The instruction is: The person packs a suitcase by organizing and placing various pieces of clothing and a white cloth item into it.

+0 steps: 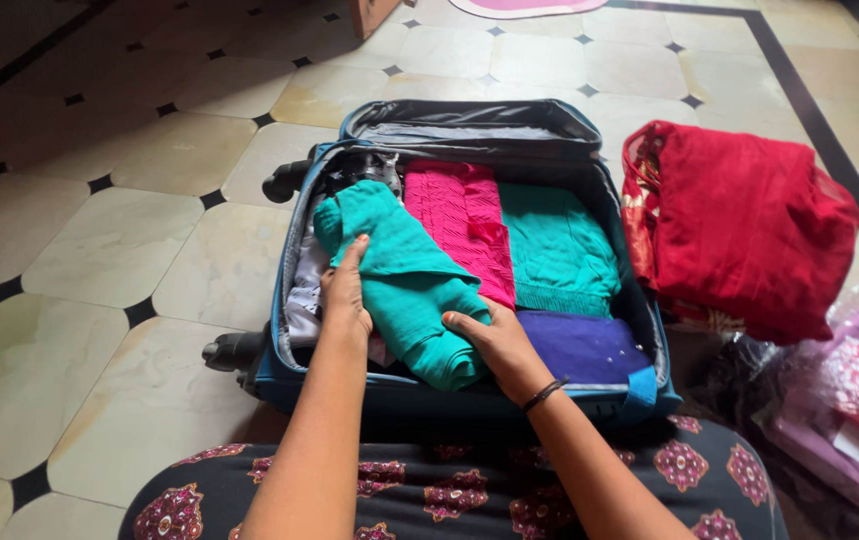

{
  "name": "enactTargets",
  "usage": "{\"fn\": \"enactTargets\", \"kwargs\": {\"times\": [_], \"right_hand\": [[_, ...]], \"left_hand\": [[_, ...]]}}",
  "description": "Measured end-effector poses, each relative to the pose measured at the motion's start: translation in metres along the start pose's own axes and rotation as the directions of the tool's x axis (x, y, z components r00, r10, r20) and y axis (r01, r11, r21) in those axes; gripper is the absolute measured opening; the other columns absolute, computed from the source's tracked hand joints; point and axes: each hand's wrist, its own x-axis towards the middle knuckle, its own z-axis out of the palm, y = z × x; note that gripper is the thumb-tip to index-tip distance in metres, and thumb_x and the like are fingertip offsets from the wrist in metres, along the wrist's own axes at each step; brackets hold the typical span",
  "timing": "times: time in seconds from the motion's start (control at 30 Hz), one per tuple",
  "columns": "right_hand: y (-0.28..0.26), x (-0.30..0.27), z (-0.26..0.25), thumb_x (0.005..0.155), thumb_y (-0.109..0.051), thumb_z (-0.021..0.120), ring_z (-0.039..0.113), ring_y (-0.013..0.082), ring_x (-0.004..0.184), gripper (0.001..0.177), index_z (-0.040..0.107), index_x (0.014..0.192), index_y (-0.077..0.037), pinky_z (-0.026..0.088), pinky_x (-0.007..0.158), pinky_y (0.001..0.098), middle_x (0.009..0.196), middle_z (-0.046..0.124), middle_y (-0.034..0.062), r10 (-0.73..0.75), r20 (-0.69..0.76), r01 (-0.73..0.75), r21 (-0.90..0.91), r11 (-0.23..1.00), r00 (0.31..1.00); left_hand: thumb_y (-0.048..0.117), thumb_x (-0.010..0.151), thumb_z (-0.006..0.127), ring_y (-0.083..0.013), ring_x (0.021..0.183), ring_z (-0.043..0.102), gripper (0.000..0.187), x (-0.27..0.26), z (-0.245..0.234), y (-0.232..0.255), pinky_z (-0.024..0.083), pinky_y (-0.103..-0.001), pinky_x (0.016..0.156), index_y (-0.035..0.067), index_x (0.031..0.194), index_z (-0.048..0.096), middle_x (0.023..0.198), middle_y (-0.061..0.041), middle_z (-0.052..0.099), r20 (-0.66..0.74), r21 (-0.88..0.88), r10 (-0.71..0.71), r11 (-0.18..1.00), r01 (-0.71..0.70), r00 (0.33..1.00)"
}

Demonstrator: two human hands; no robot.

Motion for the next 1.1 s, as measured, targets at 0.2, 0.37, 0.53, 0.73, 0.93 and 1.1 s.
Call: {"fn": "enactTargets", "kwargs": {"times": [0.2, 0.37, 0.53, 0.73, 0.93, 1.1], "right_hand": [[-0.008, -0.015, -0.018, 0.087, -0.017, 0.075, 0.070, 0.0103, 0.079, 0.029, 0.072, 0.112, -0.001, 0.057, 0.072, 0.0271, 0.092, 0.076, 0.0030, -0.073, -0.067, 0.068, -0.065, 0.996, 0.995], [-0.032, -0.031, -0.056, 0.086, -0.018, 0.074, 0.070, 0.0098, 0.084, 0.030, 0.073, 0.112, -0.003, 0.056, 0.076, 0.0263, 0.095, 0.077, 0.0019, -0.050, -0.118, 0.030, -0.169, 0.985, 0.992], [-0.050, -0.051, -0.109, 0.087, -0.017, 0.071, 0.070, 0.0120, 0.087, 0.030, 0.072, 0.113, -0.003, 0.056, 0.078, 0.0274, 0.097, 0.075, 0.0031, -0.008, -0.158, -0.003, -0.068, 0.998, 0.987], [-0.063, -0.081, -0.170, 0.085, -0.016, 0.073, 0.070, 0.0133, 0.087, 0.034, 0.071, 0.116, -0.001, 0.057, 0.078, 0.0301, 0.098, 0.074, 0.0040, -0.044, -0.259, 0.048, 0.012, 0.999, 0.965], [-0.076, -0.129, -0.247, 0.085, -0.015, 0.075, 0.069, 0.0150, 0.084, 0.034, 0.071, 0.114, 0.002, 0.057, 0.076, 0.0318, 0.097, 0.074, 0.0080, -0.146, -0.435, 0.124, -0.079, 0.989, 0.889], [-0.089, -0.189, -0.321, 0.087, -0.019, 0.075, 0.069, 0.0133, 0.086, 0.036, 0.071, 0.117, 0.000, 0.056, 0.076, 0.0299, 0.100, 0.074, 0.0062, -0.195, -0.593, 0.118, -0.168, 0.979, 0.781]], "left_hand": [[0.017, 0.078, 0.078, -0.0306, 0.094, 0.073, 0.048, 0.001, -0.001, -0.005, 0.062, -0.050, 0.084, -0.002, 0.121, 0.066, 0.108, -0.016, 0.074, 0.157, -0.072, -0.091, 0.992, 0.103, 0.983], [0.012, 0.082, 0.079, -0.0215, 0.098, 0.071, 0.046, -0.019, 0.007, -0.011, 0.058, -0.036, 0.089, -0.001, 0.123, 0.062, 0.112, -0.011, 0.072, 0.372, 0.131, 0.191, 0.958, -0.255, 0.908], [0.012, 0.081, 0.078, -0.0208, 0.094, 0.071, 0.048, -0.055, 0.051, -0.016, 0.062, -0.040, 0.080, 0.004, 0.123, 0.056, 0.108, -0.008, 0.070, 0.472, 0.183, 0.101, 0.961, -0.209, 0.876], [0.013, 0.081, 0.077, -0.0208, 0.088, 0.072, 0.044, -0.082, 0.120, -0.049, 0.064, -0.044, 0.070, 0.006, 0.121, 0.059, 0.104, -0.007, 0.070, 0.537, 0.277, -0.009, 0.947, -0.166, 0.844], [0.020, 0.081, 0.078, -0.0169, 0.088, 0.071, 0.043, -0.122, 0.191, -0.098, 0.060, -0.039, 0.072, 0.012, 0.119, 0.059, 0.105, -0.002, 0.072, 0.567, 0.404, -0.127, 0.904, -0.141, 0.814], [0.024, 0.083, 0.080, -0.0140, 0.089, 0.069, 0.043, -0.167, 0.253, -0.154, 0.053, -0.035, 0.069, 0.013, 0.119, 0.060, 0.106, -0.001, 0.073, 0.667, 0.468, -0.186, 0.858, -0.211, 0.722]]}}
